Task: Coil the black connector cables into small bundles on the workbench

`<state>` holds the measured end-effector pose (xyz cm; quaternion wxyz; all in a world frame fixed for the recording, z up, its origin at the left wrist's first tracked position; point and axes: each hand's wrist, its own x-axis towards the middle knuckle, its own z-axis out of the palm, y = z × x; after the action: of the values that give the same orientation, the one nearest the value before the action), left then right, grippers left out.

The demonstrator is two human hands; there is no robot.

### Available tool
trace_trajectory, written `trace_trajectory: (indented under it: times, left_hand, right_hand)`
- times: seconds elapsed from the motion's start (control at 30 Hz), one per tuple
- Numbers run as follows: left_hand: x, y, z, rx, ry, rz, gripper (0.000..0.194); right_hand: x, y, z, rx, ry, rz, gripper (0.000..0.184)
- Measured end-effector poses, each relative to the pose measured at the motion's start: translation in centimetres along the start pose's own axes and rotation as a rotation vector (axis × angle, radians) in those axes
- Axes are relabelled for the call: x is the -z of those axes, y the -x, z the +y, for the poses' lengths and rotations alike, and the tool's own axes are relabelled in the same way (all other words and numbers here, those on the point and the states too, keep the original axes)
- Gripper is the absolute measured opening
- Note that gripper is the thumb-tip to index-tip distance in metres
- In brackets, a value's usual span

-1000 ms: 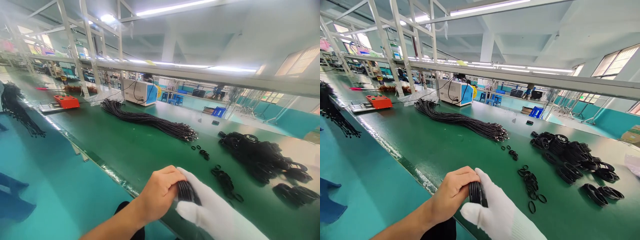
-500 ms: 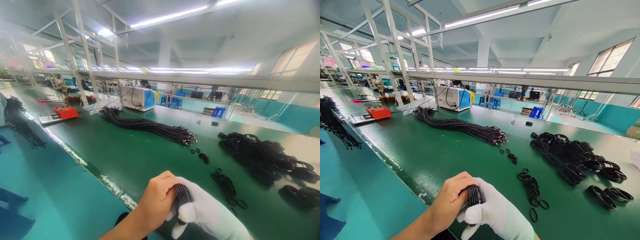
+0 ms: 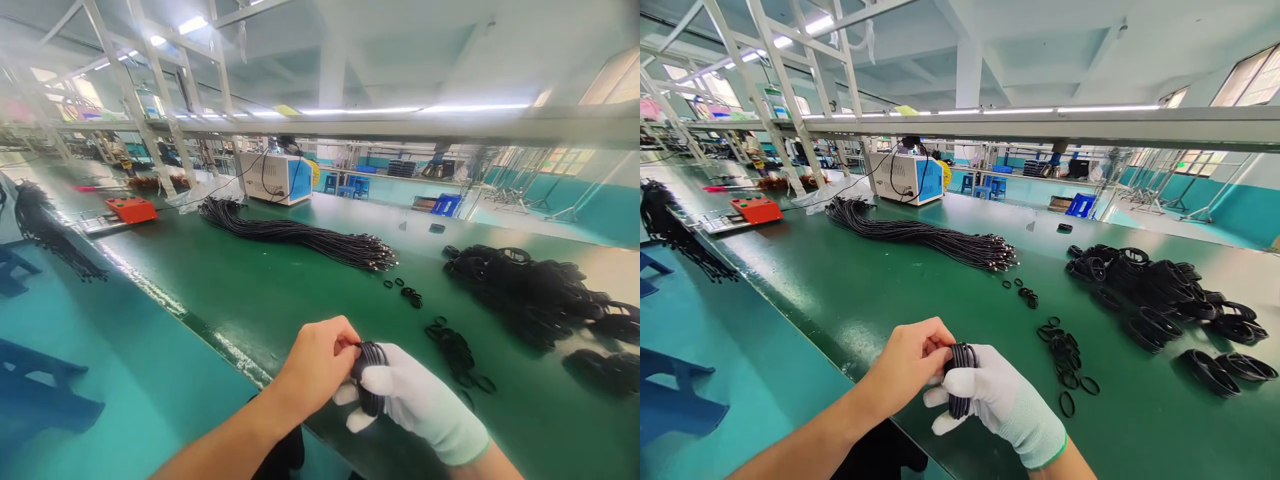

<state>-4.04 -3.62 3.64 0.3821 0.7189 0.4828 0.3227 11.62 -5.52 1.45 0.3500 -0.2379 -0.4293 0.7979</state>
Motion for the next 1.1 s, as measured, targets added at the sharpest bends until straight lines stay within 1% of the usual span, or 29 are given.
trace_trajectory:
  times: [0.1,0.17,0.27,0.33,0.43,0.5,0.6,0.7,0.77,0.83,0.93,1.0,1.07,1.1]
  left_hand:
    - [-0.1,0.0,-0.2,-0.005,-0.069,0.045,0.012]
    - [-0.1,0.0,-0.2,0.015,-0.063,0.053,0.011]
    - [-0.3,0.0,-0.6,0.113,0.079,-0.008,0.014]
    - [-0.6,0.0,-1.0,0.151,0.128,-0.039,0.013]
    - [-1.0,-0.1,-1.6,0.117,0.042,-0.018,0.009]
    - [-1.0,-0.4,-1.7,0.085,-0.02,-0.023,0.005]
    - [-0.4,-0.5,-1.3,0.059,-0.076,-0.053,0.003]
    - [0.0,0.2,-0.8,0.03,-0.1,-0.022,0.01]
    - [-0.4,1.1,-0.7,-0.022,-0.132,-0.032,0.013]
    - [-1.3,2.0,-0.8,-0.107,-0.196,-0.077,0.013]
    - [-2.4,2.5,-1.3,-0.21,-0.29,-0.063,0.019]
    - [-2.1,2.3,-1.6,-0.198,-0.253,-0.087,0.015]
    - [-1.1,1.7,-1.7,-0.123,-0.129,-0.143,0.009]
    - [-0.6,1.3,-1.7,-0.074,-0.071,-0.15,0.012]
  right_hand:
    - [-0.1,-0.3,0.2,0.022,0.038,0.031,0.031]
    - [-0.2,-0.5,0.4,0.027,0.053,0.061,0.031]
    - [-0.3,-0.7,0.6,0.015,0.055,0.062,0.033]
    - [-0.5,-0.8,0.7,0.006,0.061,0.056,0.033]
    - [-0.7,-0.8,0.7,-0.013,0.073,0.039,0.031]
    - [-0.7,-0.8,0.7,-0.031,0.103,0.033,0.03]
    - [-0.3,-0.7,1.0,-0.022,0.114,0.092,0.029]
    - [0.3,-0.6,1.4,0.017,-0.004,0.164,0.029]
    - [0.5,-0.7,1.7,0.049,-0.073,0.164,0.027]
    - [0.6,-0.8,1.8,0.107,-0.094,0.138,0.025]
    - [0.7,-1.0,2.0,0.163,-0.074,0.132,0.024]
    - [1.1,-0.8,2.1,0.132,-0.079,0.143,0.025]
    - [1.5,-0.6,2.2,0.063,-0.108,0.146,0.025]
    - [1.7,-0.4,2.2,0.03,-0.116,0.144,0.026]
